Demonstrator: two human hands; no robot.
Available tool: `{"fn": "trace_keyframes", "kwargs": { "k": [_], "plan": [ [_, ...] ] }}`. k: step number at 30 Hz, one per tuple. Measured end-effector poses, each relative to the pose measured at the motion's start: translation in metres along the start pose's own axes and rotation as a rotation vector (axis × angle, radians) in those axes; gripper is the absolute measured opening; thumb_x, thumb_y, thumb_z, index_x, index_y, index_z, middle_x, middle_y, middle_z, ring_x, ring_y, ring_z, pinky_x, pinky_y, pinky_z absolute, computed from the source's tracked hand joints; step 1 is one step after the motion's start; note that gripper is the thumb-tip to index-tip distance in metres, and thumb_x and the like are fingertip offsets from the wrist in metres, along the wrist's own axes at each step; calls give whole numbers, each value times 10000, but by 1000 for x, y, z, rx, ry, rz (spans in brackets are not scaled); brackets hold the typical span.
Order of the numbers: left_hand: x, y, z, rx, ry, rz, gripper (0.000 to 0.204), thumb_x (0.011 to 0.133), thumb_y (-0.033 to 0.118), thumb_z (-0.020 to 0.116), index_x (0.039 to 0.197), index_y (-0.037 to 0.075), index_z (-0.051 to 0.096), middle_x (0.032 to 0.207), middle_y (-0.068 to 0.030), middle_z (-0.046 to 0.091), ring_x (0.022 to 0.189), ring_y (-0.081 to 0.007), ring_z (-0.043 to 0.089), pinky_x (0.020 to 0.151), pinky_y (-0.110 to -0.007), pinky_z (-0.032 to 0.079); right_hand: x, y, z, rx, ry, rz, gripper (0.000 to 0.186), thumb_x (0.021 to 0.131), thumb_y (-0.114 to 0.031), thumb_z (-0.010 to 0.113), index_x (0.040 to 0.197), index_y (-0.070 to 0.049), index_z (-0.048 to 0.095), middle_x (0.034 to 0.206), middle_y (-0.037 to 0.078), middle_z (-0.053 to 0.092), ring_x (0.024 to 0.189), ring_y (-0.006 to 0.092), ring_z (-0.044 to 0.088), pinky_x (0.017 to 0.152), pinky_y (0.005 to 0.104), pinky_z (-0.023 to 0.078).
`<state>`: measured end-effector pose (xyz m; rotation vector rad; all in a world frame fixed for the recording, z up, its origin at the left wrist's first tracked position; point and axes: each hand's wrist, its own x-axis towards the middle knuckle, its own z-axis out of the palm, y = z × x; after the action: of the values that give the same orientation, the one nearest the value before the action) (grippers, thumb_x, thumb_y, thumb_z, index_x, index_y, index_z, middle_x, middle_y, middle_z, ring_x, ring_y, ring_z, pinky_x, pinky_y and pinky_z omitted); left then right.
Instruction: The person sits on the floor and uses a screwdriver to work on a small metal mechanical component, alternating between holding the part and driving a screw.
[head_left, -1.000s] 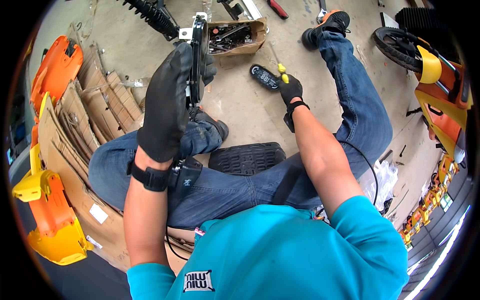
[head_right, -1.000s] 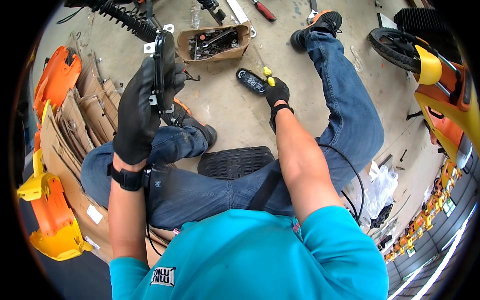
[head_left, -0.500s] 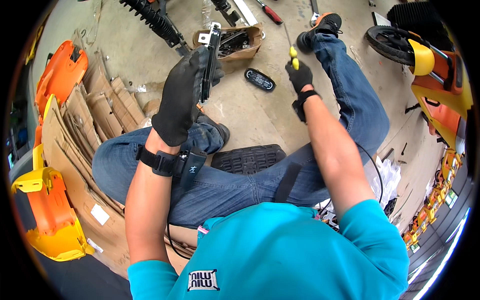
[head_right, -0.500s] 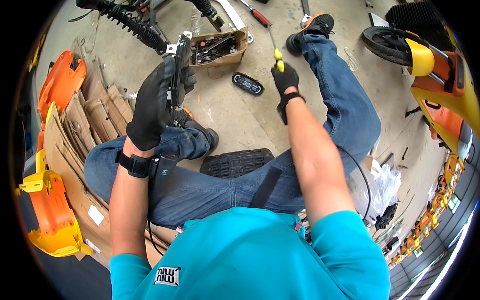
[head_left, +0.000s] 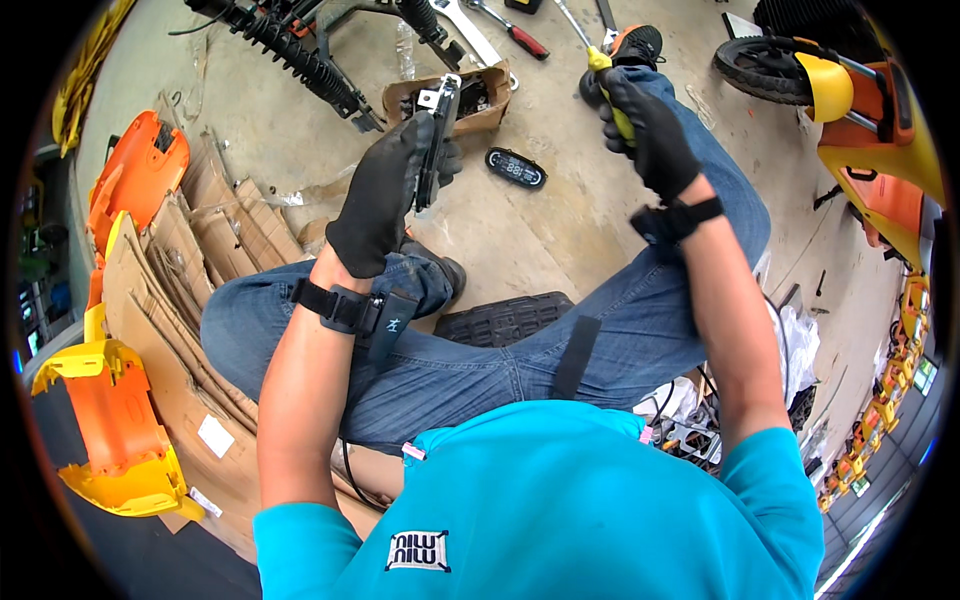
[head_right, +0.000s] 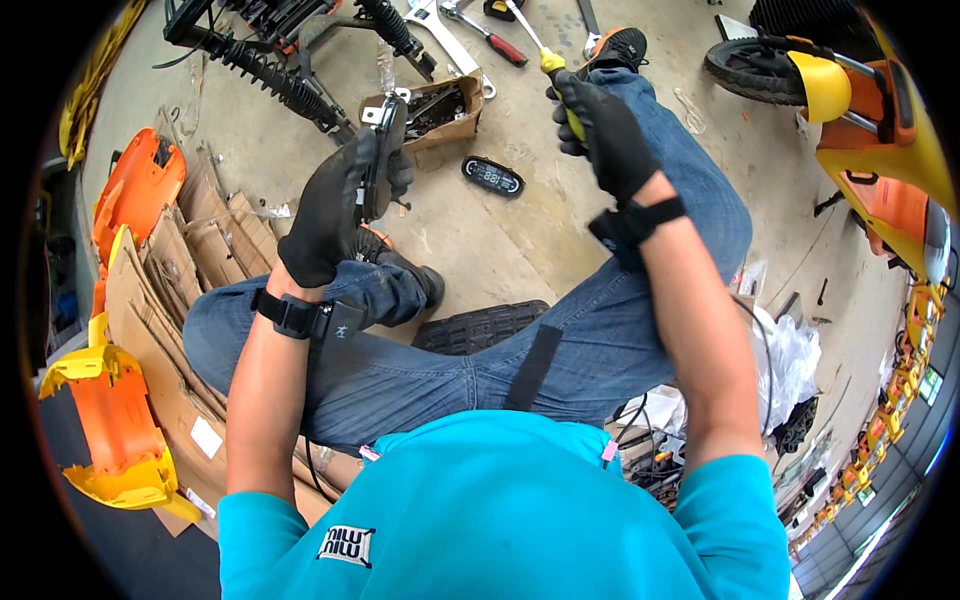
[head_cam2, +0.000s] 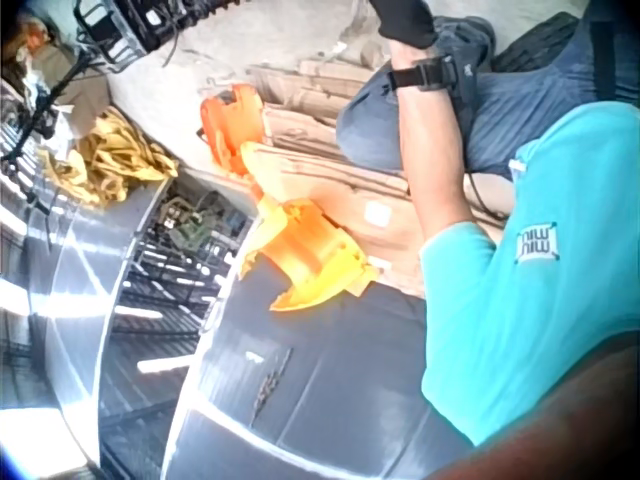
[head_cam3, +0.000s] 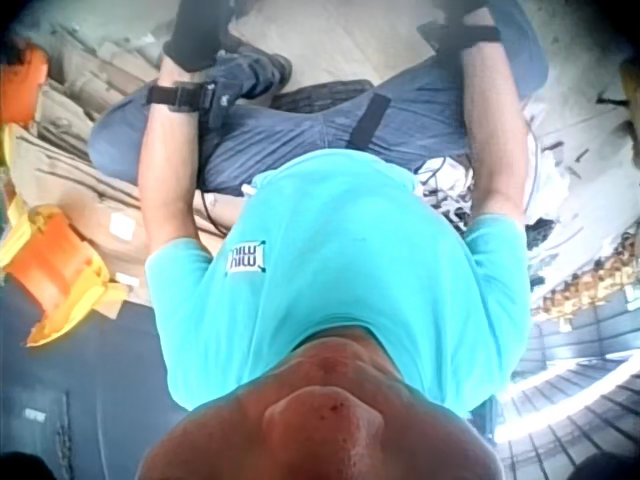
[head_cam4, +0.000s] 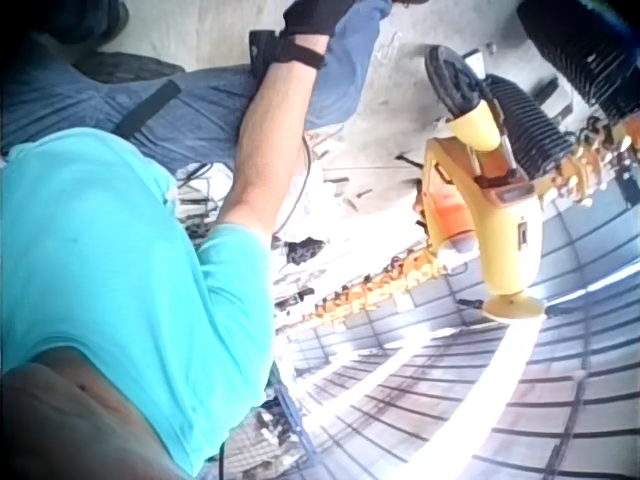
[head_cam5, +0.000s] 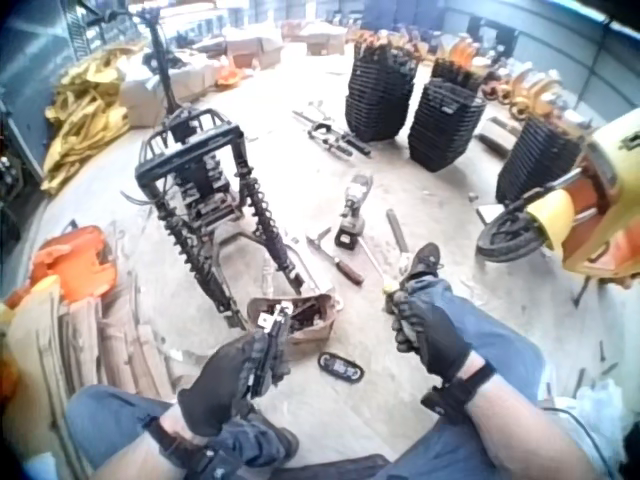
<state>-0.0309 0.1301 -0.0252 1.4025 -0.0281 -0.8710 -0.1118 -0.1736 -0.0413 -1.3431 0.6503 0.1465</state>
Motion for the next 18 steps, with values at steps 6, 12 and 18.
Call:
{"fn": "trace_keyframes", "kwargs": {
  "k": [6, 12, 18],
  "plan": [
    [5, 4, -11, -96, 8, 8, 477, 983, 441, 543, 1166, 4, 597, 982, -91, 668, 879, -185, 666, 811, -296, 530, 91, 132, 8, -293, 160, 105, 267, 824, -179, 751, 958, -22, 581, 742, 75, 613, 621, 171, 613, 523, 330, 510],
    [-2, 12, -29, -216, 89, 45, 481, 1052, 371, 443, 1295, -34, 531, 1129, -140, 648, 996, -232, 671, 907, -356, 552, 93, 243, 28, -681, 337, 371, 354, 814, -362, 661, 1021, -78, 702, 1039, 167, 707, 1000, 346, 664, 863, 423, 517],
    [-2, 28, -10, -165, 83, 42, 447, 1070, 330, 397, 1276, -37, 547, 1143, -160, 649, 1032, -252, 669, 942, -382, 539, 104, 276, -6, -629, 384, 203, 211, 843, -267, 716, 861, -73, 636, 675, 64, 620, 558, 172, 596, 518, 341, 499]
  ]
}}
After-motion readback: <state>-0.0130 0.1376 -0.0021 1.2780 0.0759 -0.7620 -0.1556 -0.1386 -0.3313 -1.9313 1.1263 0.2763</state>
